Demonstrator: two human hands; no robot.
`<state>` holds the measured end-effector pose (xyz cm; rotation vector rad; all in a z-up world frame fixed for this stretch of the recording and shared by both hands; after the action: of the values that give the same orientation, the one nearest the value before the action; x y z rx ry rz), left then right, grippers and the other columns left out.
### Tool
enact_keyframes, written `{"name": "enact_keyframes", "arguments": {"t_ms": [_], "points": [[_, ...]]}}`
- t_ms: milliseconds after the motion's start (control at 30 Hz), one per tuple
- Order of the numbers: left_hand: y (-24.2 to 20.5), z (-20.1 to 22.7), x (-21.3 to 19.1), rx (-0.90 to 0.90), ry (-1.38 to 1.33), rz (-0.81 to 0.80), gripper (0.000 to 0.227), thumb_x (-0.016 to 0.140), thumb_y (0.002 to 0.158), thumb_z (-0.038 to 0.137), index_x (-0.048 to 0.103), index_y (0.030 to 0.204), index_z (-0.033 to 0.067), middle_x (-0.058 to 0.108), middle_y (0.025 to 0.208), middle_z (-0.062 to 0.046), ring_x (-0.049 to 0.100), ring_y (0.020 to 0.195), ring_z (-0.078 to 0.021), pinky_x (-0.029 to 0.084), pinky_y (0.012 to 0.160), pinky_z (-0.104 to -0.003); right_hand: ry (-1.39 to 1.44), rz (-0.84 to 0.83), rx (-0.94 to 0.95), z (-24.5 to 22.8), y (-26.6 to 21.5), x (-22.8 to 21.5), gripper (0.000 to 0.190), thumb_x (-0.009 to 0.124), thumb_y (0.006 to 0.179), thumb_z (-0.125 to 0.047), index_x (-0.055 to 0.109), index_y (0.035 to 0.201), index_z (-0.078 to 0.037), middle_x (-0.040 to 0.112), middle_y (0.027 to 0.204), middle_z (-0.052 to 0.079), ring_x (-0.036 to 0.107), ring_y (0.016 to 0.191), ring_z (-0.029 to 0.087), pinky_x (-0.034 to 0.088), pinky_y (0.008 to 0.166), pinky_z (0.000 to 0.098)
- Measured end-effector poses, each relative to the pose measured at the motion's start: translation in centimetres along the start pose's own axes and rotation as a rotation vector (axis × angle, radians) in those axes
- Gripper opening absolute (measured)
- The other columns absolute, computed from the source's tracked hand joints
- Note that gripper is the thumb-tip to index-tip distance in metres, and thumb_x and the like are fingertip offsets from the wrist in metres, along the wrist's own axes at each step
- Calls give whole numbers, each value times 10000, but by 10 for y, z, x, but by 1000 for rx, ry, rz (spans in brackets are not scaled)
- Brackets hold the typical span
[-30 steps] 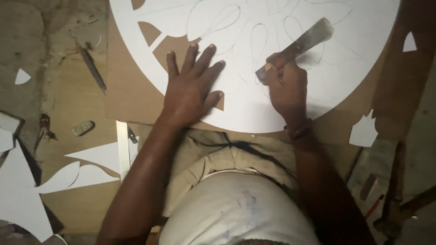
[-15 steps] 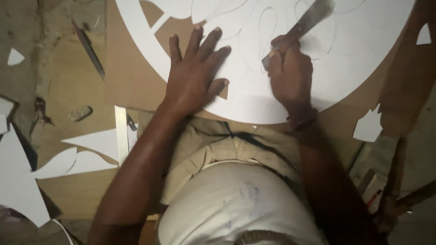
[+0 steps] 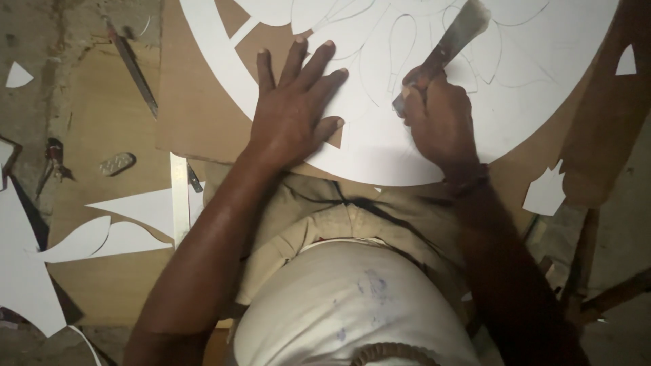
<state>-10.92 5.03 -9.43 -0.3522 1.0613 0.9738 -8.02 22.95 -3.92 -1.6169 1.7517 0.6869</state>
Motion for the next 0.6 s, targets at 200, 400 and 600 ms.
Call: {"name": "enact_keyframes", "arguments": {"t_ms": [200, 400, 600], "points": [[0, 1, 1, 7, 13, 2, 738, 814, 818, 412, 563, 1471, 177, 323, 1661, -81, 201, 1540, -365, 60, 1198, -720, -50, -52, -32, 8, -1, 0, 213, 523, 1024, -112, 618, 1142, 38, 705, 795, 127, 720, 701, 220, 565, 685, 363], [4, -1, -2, -10, 12, -10, 736, 804, 816, 426, 557, 1466, 184, 311, 1648, -83, 195, 1533, -359, 50, 1191, -714, -159, -146, 25, 41, 4, 14, 233, 551, 1031, -154, 675, 1110, 27, 719, 803, 142, 716, 700, 238, 562, 691, 375], [1, 2, -4, 3, -38, -3, 719, 814, 830, 387, 561, 1471, 182, 323, 1655, -82, 211, 1541, -357, 62, 1205, -717, 461, 54, -45, 31, 2, 15, 205, 559, 1031, -58, 622, 1193, 49, 720, 997, 149, 726, 882, 208, 610, 798, 331]]}}
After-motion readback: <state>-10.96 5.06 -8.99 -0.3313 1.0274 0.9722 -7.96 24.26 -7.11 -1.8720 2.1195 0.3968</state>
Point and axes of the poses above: each hand's wrist, its own y-axis towards the middle knuckle, its own x-axis out of the palm, z = x × y, the point moved 10 cm from there along y, towards the middle knuckle
